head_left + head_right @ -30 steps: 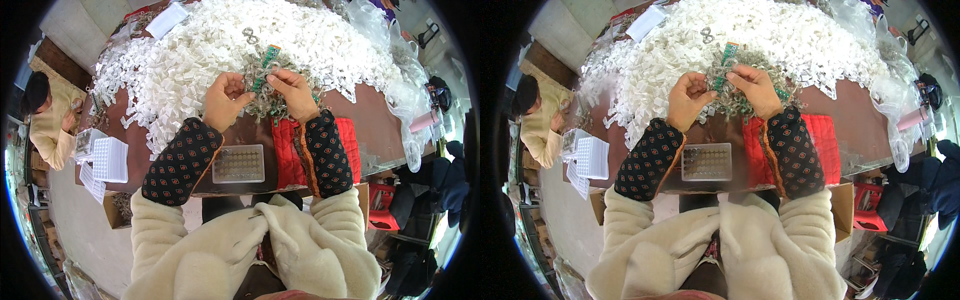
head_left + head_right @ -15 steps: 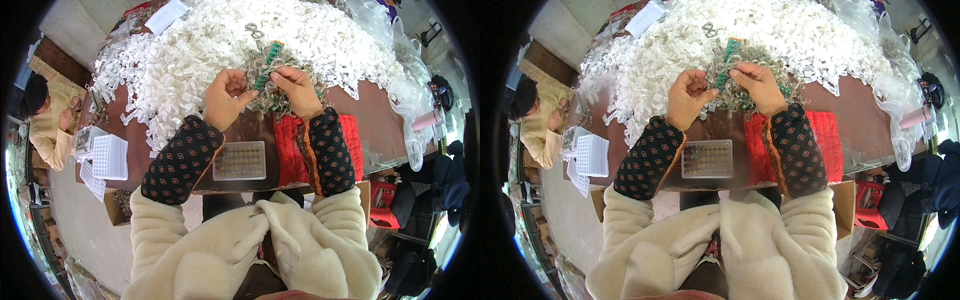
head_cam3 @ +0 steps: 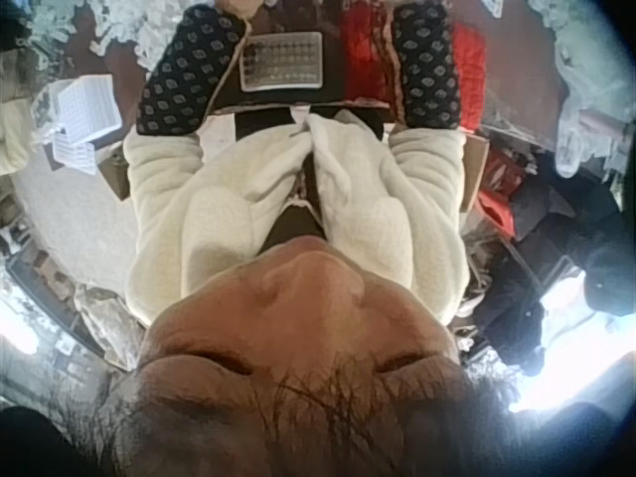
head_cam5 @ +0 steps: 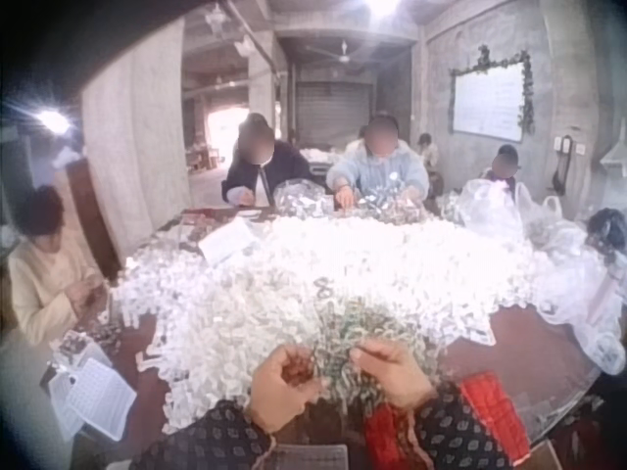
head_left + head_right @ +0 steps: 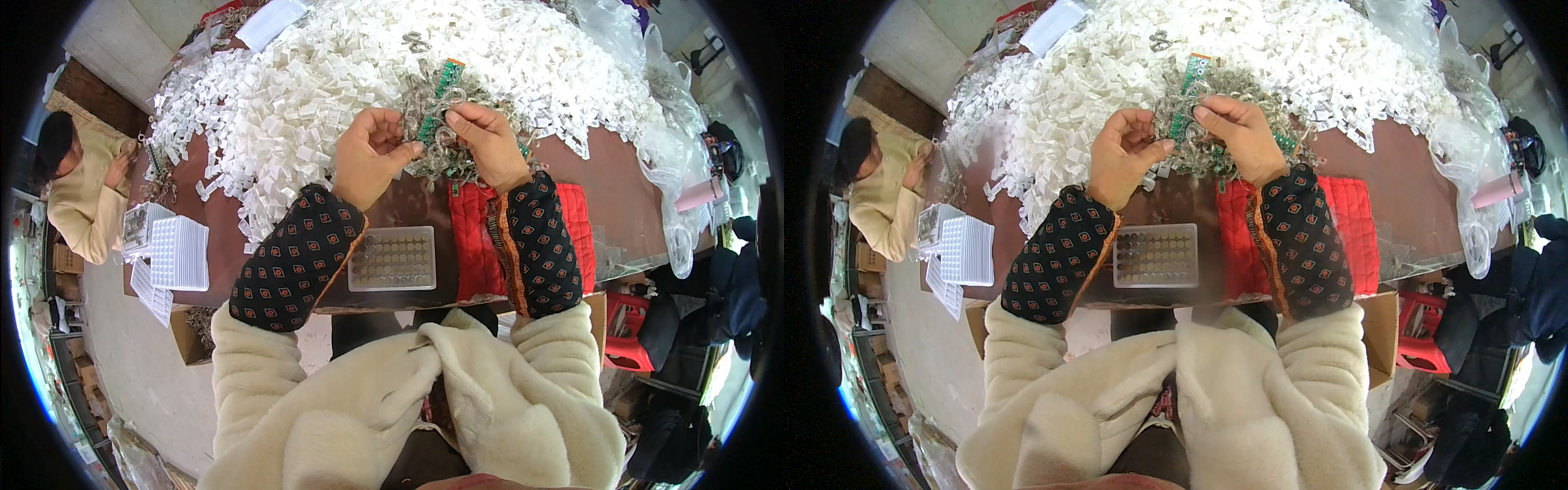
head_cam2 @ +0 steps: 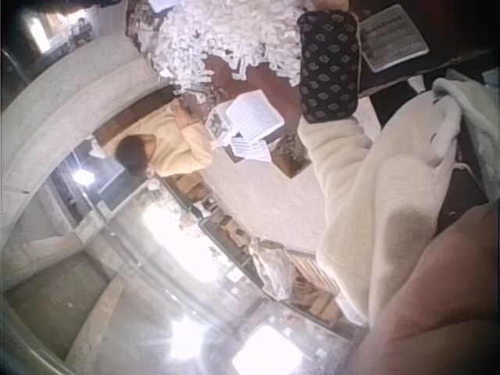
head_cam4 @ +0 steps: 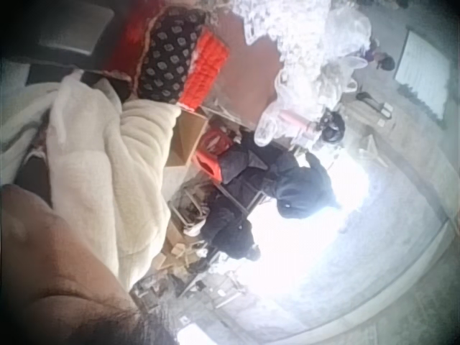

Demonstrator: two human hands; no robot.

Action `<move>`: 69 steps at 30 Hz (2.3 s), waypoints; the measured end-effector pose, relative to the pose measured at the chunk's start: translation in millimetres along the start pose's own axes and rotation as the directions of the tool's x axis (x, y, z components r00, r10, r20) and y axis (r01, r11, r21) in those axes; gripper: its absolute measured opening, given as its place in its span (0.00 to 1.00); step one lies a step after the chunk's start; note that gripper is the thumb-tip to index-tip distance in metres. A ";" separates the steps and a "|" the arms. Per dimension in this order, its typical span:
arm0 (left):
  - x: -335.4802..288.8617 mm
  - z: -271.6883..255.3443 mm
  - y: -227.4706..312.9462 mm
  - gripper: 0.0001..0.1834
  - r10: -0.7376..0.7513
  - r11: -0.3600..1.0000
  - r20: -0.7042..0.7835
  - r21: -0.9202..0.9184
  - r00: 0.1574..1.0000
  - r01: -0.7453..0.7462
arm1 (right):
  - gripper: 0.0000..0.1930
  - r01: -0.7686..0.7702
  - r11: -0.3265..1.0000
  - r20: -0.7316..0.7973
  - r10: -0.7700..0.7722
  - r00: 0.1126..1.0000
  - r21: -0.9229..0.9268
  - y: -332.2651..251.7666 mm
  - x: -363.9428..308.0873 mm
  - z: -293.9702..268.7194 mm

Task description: The person sits at a table and assembles small electronic components by hand, inserting parts into white plastic housings and placing them into a tray. The person also handles a clear plastic bag and a red mat on the table.

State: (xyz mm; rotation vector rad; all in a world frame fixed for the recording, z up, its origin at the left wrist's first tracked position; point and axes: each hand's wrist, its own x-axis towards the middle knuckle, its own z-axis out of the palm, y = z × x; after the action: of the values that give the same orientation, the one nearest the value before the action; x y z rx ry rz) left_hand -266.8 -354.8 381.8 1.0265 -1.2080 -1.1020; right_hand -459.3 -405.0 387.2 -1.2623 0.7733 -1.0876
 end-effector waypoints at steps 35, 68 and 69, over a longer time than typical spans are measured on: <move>35.1 -40.6 16.7 0.08 0.117 0.909 -0.235 -0.366 0.965 -0.200 | 0.18 0.355 0.666 -0.035 -0.497 0.867 -0.657 9.5 -15.1 12.3; 15.3 -53.2 31.2 0.21 0.207 0.778 -0.001 0.606 0.978 -0.164 | 0.22 0.388 0.576 -0.028 -0.583 0.812 -0.720 4.1 -27.7 27.4; 17.8 -56.0 29.0 0.21 0.228 0.702 0.053 0.683 0.972 -0.202 | 0.22 0.403 0.449 0.018 -0.649 0.760 -0.797 4.0 -27.6 23.2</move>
State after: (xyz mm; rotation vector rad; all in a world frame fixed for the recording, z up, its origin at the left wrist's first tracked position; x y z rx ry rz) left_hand -208.0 -366.4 408.5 1.4008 -1.7183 -0.4230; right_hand -446.3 -371.2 384.5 -2.2374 1.1831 -1.5653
